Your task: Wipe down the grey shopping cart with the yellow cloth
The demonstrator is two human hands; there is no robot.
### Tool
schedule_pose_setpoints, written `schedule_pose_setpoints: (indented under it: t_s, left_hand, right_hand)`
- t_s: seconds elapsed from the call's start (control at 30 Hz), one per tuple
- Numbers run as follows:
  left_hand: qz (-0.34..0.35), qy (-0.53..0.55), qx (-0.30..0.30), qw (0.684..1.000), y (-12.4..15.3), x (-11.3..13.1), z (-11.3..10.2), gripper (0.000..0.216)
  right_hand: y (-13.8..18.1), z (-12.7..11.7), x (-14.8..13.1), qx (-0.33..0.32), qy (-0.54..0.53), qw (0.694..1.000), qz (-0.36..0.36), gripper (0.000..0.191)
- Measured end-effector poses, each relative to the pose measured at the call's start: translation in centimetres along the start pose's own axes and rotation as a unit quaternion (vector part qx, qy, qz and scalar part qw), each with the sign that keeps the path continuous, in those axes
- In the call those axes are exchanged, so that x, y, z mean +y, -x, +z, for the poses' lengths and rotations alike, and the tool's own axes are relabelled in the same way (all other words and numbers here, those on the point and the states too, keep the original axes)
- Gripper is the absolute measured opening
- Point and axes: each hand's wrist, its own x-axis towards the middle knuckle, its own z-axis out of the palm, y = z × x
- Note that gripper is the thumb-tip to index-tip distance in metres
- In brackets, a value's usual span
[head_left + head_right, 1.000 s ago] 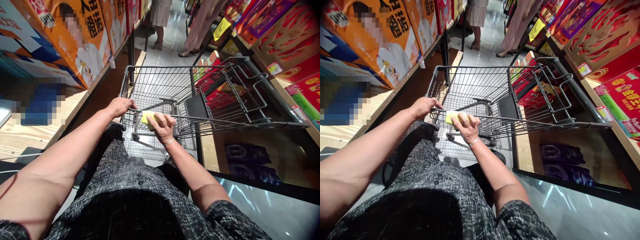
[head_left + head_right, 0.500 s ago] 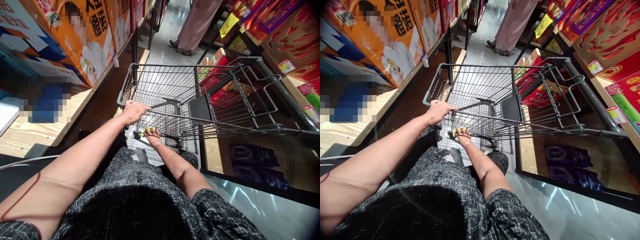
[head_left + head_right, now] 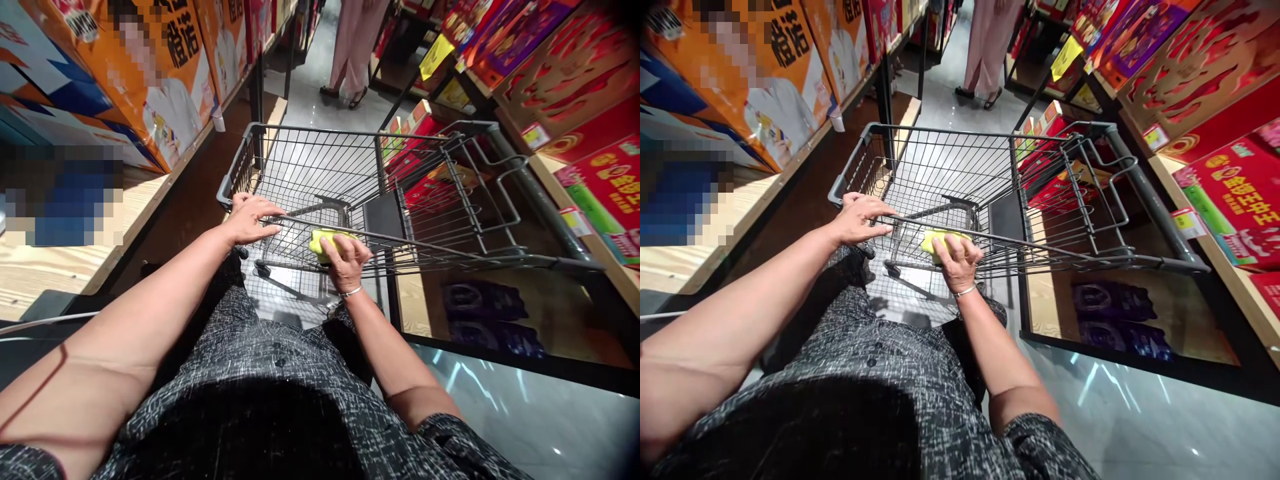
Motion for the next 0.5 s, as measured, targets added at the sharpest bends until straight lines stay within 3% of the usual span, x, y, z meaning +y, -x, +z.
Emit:
schedule_pose_setpoints:
  t_s: [0.13, 0.23, 0.33, 0.5]
  left_hand:
    - [-0.003, -0.013, -0.013, 1.0, -0.1, -0.3, -0.2, 0.047]
    - [-0.001, -0.022, -0.025, 0.999, -0.1, -0.3, -0.3, 0.048]
    - [-0.01, -0.008, -0.034, 0.999, -0.3, -0.1, -0.4, 0.053]
    - [-0.047, 0.042, -0.013, 0.998, -0.1, -0.1, -0.4, 0.061]
  right_hand:
    - [2.4, 4.9, -1.9, -0.163, 0.007, 0.986, -0.024, 0.04]
    - [2.6, 6.4, -4.1, -0.223, 0.009, 0.973, -0.054, 0.033]
    - [0.4, 4.6, -6.5, -0.191, -0.002, 0.979, -0.076, 0.037]
    - [-6.1, -0.6, -9.1, -0.046, -0.007, 0.995, -0.089, 0.046]
